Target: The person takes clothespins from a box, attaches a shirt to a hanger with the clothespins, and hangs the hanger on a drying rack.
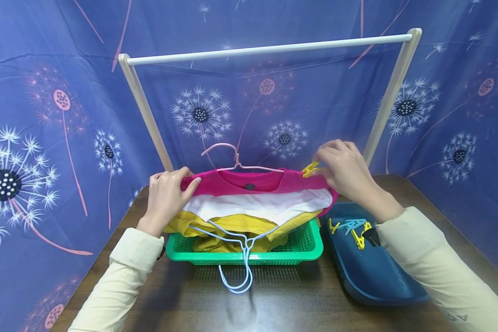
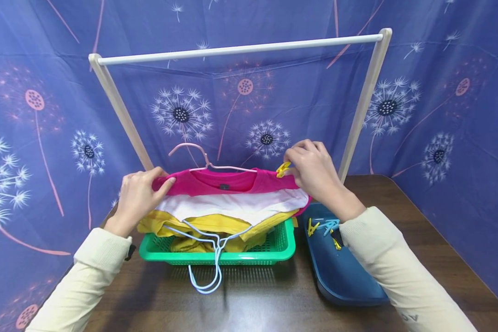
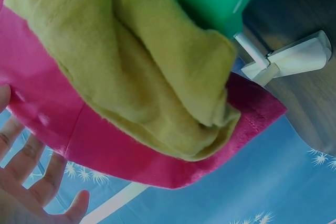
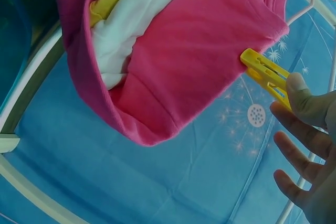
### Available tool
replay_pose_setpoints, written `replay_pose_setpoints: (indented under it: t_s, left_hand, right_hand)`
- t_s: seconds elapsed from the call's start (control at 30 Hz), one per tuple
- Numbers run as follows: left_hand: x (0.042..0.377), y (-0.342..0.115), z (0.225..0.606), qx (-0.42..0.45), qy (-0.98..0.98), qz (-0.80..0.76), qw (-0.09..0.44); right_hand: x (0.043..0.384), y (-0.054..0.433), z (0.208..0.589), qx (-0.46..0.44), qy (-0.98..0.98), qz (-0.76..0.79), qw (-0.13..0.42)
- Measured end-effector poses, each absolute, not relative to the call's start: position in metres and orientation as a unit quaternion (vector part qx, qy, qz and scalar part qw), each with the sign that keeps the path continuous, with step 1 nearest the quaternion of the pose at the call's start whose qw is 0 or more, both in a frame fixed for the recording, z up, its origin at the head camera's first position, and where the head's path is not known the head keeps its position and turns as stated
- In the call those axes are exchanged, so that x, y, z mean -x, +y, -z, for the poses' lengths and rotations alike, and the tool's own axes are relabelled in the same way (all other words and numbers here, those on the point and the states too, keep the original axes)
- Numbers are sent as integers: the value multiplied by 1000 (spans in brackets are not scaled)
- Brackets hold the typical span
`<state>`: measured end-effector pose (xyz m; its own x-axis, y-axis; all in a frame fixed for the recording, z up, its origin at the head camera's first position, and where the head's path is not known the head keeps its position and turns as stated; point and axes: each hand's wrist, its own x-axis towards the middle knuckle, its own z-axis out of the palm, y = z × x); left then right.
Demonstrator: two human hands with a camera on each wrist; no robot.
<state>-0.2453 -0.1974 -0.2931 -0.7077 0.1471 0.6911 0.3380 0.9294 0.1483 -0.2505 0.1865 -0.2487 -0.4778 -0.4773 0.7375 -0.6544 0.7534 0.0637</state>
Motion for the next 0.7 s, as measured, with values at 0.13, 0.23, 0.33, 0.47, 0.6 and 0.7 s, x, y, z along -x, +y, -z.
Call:
replay_pose_setpoints:
  t_s: [0.13, 0.23, 0.33, 0.47, 0.6, 0.7]
  left_hand:
    - [245, -197, 293, 133, -914, 134, 360]
    - [245, -198, 293, 133, -914, 133, 361]
    - [246, -198, 293, 134, -913, 132, 363]
    - [246, -198, 293, 137, -911, 130, 368]
    - [247, -198, 294, 133, -911, 133, 367]
    - [247, -199, 295, 132, -912, 134, 365]
  right_hand:
    - [252, 185, 249, -328, -854, -111, 388]
    - [252, 184, 250, -329, -855, -112, 385]
    - [254, 184, 251, -331, -854, -115, 385]
    - [257, 184, 253, -331, -853, -115, 387]
    - [260, 182, 255, -337, -856, -107, 378]
    - [262, 182, 257, -336, -860, -104, 370]
